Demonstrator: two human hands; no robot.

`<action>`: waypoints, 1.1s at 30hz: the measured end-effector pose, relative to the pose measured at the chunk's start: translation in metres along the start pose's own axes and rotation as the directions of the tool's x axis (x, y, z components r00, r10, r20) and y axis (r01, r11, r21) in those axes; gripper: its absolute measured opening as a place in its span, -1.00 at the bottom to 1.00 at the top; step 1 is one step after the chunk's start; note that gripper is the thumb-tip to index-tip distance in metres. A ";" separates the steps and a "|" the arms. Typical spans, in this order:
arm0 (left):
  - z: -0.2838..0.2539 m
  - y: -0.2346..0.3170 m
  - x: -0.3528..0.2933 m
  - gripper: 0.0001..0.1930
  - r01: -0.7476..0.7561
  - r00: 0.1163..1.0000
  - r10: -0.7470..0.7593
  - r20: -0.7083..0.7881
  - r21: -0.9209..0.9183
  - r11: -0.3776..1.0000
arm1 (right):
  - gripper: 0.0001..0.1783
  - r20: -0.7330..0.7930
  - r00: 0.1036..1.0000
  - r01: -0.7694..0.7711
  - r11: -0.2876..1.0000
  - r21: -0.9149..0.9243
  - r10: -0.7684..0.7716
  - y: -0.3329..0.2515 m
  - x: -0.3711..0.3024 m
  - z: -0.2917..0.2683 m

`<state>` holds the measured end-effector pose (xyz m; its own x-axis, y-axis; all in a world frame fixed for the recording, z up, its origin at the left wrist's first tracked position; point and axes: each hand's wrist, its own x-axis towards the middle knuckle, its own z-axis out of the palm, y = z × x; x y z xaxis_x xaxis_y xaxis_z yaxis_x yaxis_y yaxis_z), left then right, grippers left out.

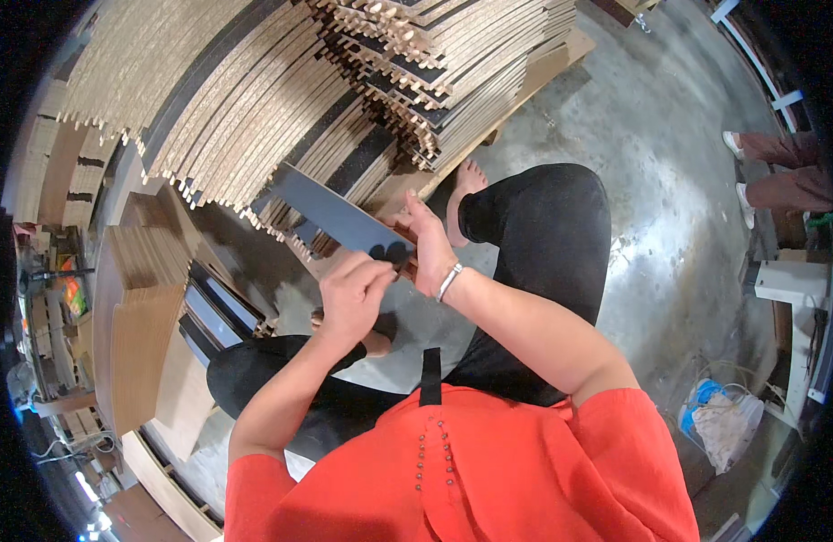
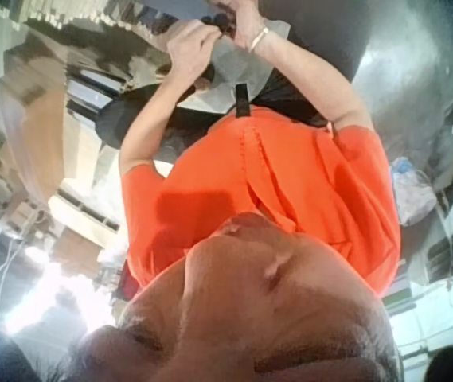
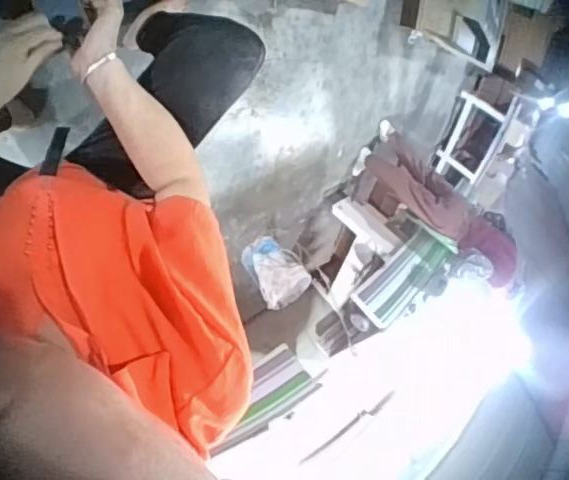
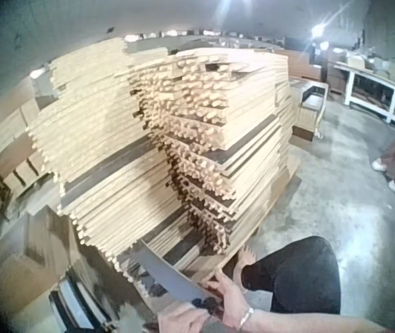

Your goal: Inspecting and cleaning individual wooden slats/panels by wiping them with a cloth.

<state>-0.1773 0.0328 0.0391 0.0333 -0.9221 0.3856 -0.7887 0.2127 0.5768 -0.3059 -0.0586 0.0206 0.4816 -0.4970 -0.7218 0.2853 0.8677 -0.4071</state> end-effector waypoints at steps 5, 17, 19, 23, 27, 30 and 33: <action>-0.012 -0.032 0.013 -0.97 0.232 0.958 -0.232 -0.166 -0.021 0.972 | -0.31 0.071 0.997 -0.017 0.999 0.033 0.014 -0.001 -0.002 0.003; -0.024 -0.066 0.027 -0.95 0.132 0.990 -0.114 -0.086 0.234 0.963 | -0.79 0.220 0.975 0.155 0.842 -0.518 -0.044 0.003 0.013 -0.009; -0.023 -0.098 0.041 -0.95 0.146 0.987 -0.113 -0.115 0.341 0.929 | -0.66 0.244 0.943 0.332 0.608 -0.721 -0.225 0.010 0.016 -0.007; -0.049 -0.159 0.053 -0.88 0.435 0.899 -0.334 -0.283 0.496 0.751 | -0.41 0.396 0.807 0.411 -0.066 -0.909 -0.438 0.020 0.015 0.002; -0.078 -0.167 0.041 -0.89 0.580 0.810 -0.461 -0.361 0.379 0.721 | -0.40 0.308 0.818 0.239 -0.200 -0.950 -0.487 0.022 0.011 0.007; -0.093 -0.148 0.024 -0.89 0.531 0.834 -0.451 -0.319 0.239 0.813 | -0.44 0.427 0.628 0.381 -0.222 -0.898 -0.650 0.017 0.015 -0.003; -0.118 -0.167 -0.018 -0.87 0.450 0.830 -0.407 -0.380 0.027 0.893 | -0.48 0.358 0.772 0.366 -0.093 -0.926 -0.525 -0.016 -0.027 0.015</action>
<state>0.0264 0.0518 0.0207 0.5822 -0.7295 0.3589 -0.7054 -0.2338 0.6692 -0.3110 -0.0590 0.0545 0.5189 -0.8428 -0.1429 -0.6174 -0.2539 -0.7446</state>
